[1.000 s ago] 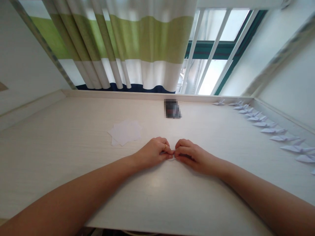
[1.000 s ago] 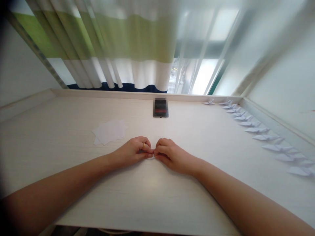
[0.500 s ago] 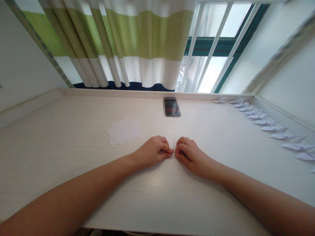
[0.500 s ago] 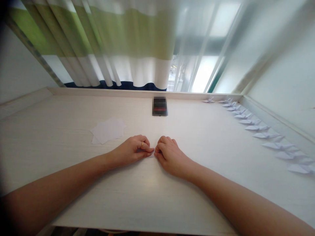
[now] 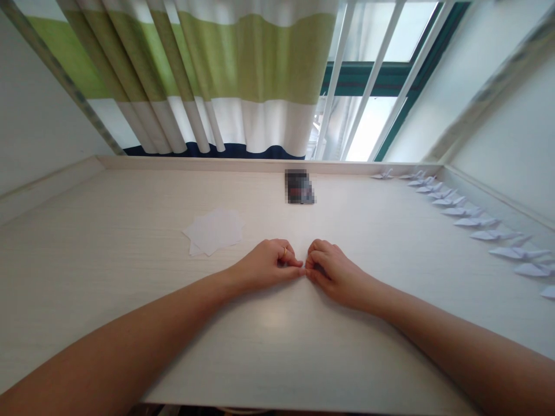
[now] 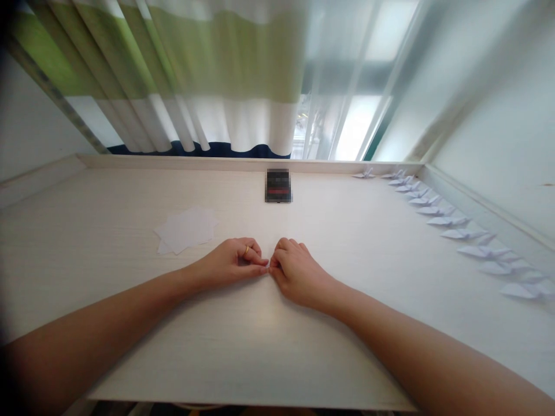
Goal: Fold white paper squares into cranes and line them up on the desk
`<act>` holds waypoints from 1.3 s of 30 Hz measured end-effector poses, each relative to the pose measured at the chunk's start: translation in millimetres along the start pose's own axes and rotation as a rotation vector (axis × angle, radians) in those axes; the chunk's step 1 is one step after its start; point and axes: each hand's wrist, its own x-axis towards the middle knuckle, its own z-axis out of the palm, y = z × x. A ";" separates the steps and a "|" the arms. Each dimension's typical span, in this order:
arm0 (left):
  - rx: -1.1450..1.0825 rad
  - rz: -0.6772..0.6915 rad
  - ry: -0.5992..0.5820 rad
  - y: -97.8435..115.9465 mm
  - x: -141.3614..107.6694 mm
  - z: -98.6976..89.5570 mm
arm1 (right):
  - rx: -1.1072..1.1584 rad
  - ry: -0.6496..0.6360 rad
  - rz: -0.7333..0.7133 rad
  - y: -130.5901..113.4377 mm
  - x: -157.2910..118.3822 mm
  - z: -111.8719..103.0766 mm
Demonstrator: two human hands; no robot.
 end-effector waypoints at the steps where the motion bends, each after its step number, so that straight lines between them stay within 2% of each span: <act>1: 0.001 0.002 0.000 -0.3 0.5 0.4 | -0.003 -0.003 0.008 -0.6 0.0 -0.2; 12: 0.019 -0.022 0.034 -0.7 1.7 2.5 | -0.028 -0.008 0.121 -7.8 -0.1 -0.4; 24: 0.062 -0.011 0.029 0.0 1.8 3.2 | 0.082 0.010 0.219 -6.0 4.9 -1.6; 34: 0.070 0.013 0.025 0.2 1.0 2.0 | 0.297 -0.032 0.250 4.1 8.7 -4.8; 39: 0.056 -0.006 0.038 0.4 1.3 2.8 | 0.461 -0.093 0.293 10.9 9.8 -8.7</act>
